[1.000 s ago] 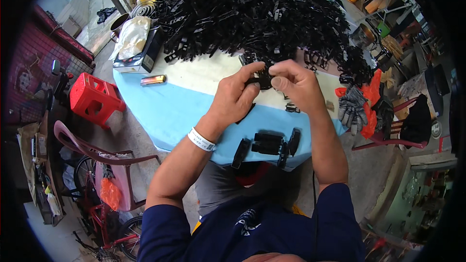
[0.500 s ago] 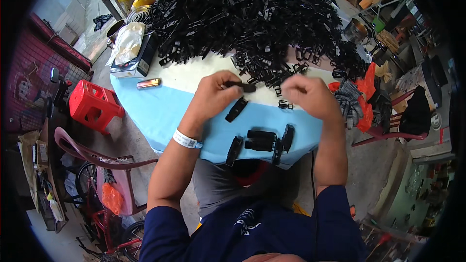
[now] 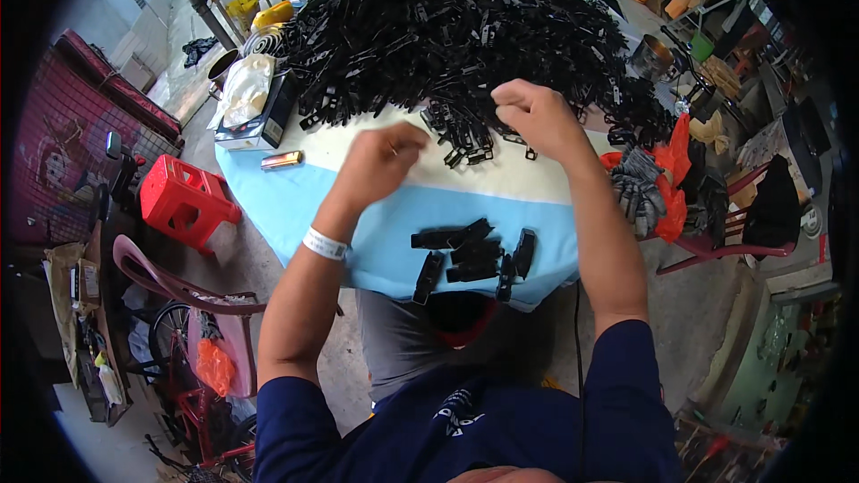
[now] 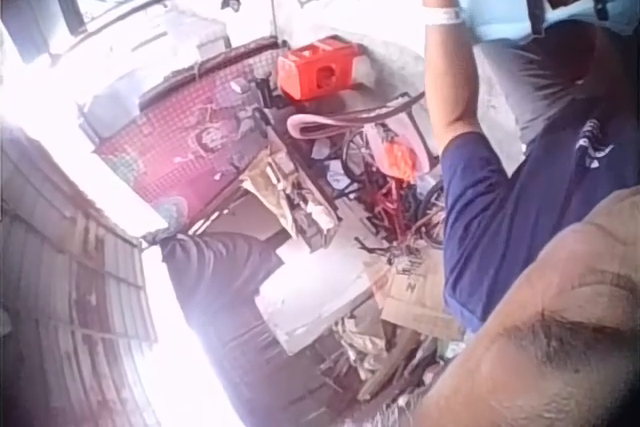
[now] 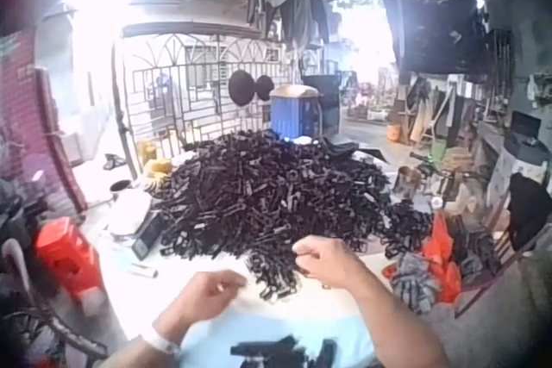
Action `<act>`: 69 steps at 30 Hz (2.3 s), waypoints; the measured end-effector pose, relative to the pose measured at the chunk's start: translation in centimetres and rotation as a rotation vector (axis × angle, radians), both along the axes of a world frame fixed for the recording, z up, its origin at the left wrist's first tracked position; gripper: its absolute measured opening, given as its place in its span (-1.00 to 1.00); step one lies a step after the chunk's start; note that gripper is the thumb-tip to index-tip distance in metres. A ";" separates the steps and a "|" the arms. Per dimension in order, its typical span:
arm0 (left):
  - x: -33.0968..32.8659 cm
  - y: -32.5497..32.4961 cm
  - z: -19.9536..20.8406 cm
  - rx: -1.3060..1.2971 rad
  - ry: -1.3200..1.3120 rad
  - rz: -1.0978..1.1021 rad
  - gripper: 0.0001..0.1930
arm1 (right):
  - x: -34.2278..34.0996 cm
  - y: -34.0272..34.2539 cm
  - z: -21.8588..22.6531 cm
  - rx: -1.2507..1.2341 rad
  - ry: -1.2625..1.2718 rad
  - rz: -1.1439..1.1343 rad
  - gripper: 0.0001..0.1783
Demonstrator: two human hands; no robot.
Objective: Assembling small black electronic components or connectors from a large pile.
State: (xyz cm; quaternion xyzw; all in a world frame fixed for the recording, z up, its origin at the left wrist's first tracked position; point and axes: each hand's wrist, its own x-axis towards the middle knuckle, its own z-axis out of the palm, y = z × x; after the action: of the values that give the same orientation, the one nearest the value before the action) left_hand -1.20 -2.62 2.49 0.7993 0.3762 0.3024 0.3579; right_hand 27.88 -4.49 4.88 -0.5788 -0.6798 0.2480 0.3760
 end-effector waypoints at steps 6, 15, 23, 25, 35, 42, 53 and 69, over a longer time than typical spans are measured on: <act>0.5 5.4 -3.6 0.651 0.252 0.421 -0.72 | -0.5 -0.1 -2.8 0.246 -0.248 0.138 -0.65; 0.4 4.7 -3.4 0.606 0.148 0.359 -0.79 | 0.9 -1.8 -1.6 0.221 -0.339 0.016 -0.76; 1.4 2.0 -2.3 0.116 -0.068 0.030 -0.84 | 1.0 -0.4 -2.3 0.403 -0.220 -0.006 -0.80; 2.2 1.3 -2.1 0.153 -0.111 -0.163 -0.86 | 1.0 -0.7 -1.8 0.398 0.021 -0.036 -0.79; 2.6 1.6 -2.0 0.073 -0.119 -0.098 -0.78 | -3.4 1.6 -3.7 0.315 -0.441 -0.033 -0.78; 3.5 0.8 -0.9 0.158 -0.234 -0.052 -0.33 | -3.9 -0.5 -1.5 0.450 -0.049 -0.119 -0.77; 3.0 0.9 -0.7 -0.080 -0.383 0.170 -0.71 | -2.2 -2.6 -0.2 0.482 -0.214 0.450 -0.81; 2.6 2.2 -1.8 0.012 -0.369 0.221 -0.81 | -4.0 -4.1 -0.7 0.368 -0.127 0.510 -0.85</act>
State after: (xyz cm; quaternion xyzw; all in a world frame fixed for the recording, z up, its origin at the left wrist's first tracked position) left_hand 1.36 -0.44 0.74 0.6863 0.3879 0.4833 0.3808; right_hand 23.90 -8.60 4.22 -0.3263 -0.8586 0.1705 0.3568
